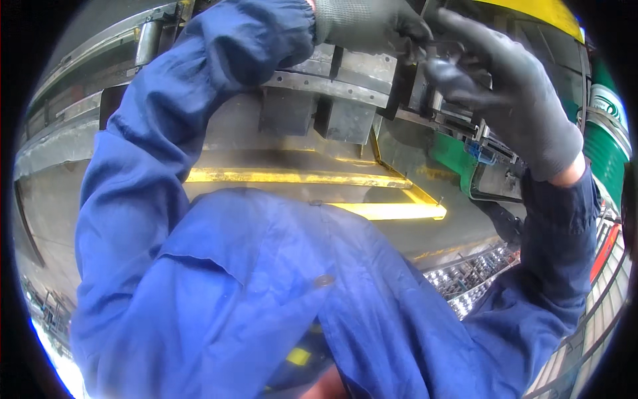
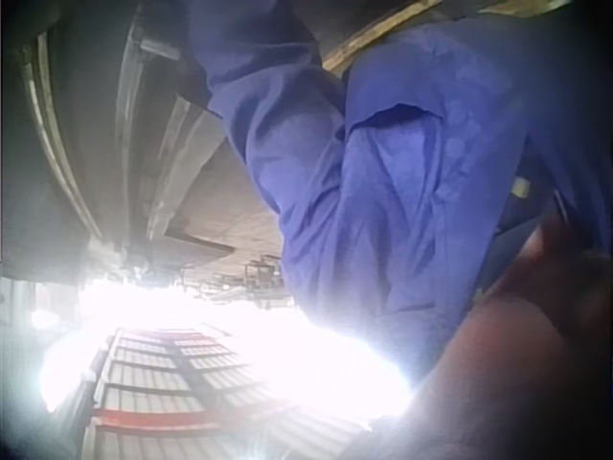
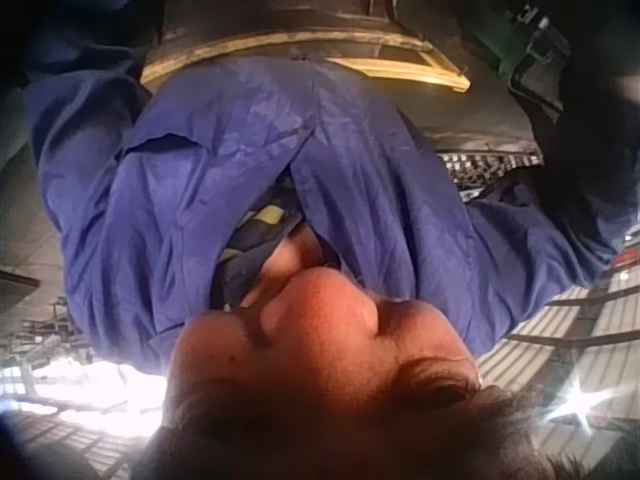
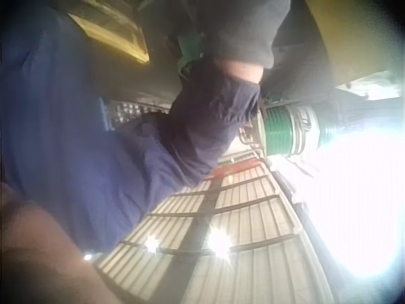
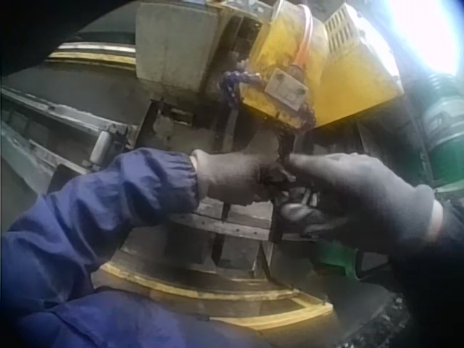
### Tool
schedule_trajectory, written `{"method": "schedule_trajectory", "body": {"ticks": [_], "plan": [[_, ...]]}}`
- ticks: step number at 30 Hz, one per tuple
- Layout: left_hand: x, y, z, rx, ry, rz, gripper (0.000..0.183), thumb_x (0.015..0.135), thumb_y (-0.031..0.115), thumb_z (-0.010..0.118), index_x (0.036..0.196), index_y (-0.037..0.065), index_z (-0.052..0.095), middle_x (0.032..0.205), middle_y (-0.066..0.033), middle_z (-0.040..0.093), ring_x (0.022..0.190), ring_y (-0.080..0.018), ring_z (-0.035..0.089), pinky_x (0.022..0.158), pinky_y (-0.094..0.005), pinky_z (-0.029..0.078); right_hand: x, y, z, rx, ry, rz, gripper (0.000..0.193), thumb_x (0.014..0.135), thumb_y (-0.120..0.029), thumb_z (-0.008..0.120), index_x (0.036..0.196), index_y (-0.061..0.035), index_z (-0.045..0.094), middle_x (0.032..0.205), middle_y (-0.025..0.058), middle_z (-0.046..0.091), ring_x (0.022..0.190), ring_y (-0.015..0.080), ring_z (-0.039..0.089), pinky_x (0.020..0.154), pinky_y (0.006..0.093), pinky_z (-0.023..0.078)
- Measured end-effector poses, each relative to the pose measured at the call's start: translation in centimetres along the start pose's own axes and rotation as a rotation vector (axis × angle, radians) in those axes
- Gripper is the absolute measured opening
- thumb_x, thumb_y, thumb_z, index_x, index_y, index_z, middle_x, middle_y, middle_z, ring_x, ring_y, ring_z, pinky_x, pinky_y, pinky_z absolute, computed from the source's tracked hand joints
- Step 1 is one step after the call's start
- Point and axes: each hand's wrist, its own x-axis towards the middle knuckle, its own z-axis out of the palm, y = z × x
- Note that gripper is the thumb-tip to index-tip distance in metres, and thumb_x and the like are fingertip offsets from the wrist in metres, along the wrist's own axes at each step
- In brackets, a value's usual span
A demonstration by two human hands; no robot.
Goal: Adjusting and operating a large industrial metal fabrication machine.
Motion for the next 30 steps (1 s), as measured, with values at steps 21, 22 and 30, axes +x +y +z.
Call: {"method": "schedule_trajectory", "body": {"ticks": [21, 22, 30], "plan": [[-0.1, -0.3, 0.4, -0.055, -0.052, 0.016, 0.020, 0.088, 0.002, 0.059, 0.106, 0.003, 0.066, 0.092, -0.0081, 0.067, 0.076, -0.0226, 0.053, 0.071, -0.0309, 0.045, -0.8, 4.2, 1.0, 1.423, -0.017, 0.636, 0.032, 0.098, -0.020, 0.055, 0.122, 0.0003, 0.059, 0.096, 0.0117, 0.068, 0.073, 0.0155, 0.065, 0.060, 0.0246, 0.051], [-0.3, -0.1, 0.4, -0.063, -0.054, -0.001, 0.020, 0.087, 0.001, 0.058, 0.106, 0.003, 0.066, 0.091, -0.0081, 0.067, 0.076, -0.0221, 0.052, 0.071, -0.0307, 0.045, -1.5, 3.8, 1.5, 1.407, 0.063, 0.662, 0.031, 0.097, -0.018, 0.056, 0.123, -0.0001, 0.059, 0.096, 0.0112, 0.068, 0.073, 0.0156, 0.064, 0.060, 0.0249, 0.051], [0.5, -1.2, 0.7, -0.201, -0.084, 0.064, 0.019, 0.086, 0.001, 0.059, 0.104, 0.003, 0.067, 0.088, -0.0078, 0.067, 0.074, -0.0192, 0.050, 0.069, -0.0304, 0.043, -2.0, 2.3, 2.3, 0.104, 0.323, 0.207, 0.030, 0.095, -0.007, 0.058, 0.124, -0.0017, 0.058, 0.096, 0.0108, 0.070, 0.069, 0.0151, 0.064, 0.061, 0.0260, 0.051]]}}
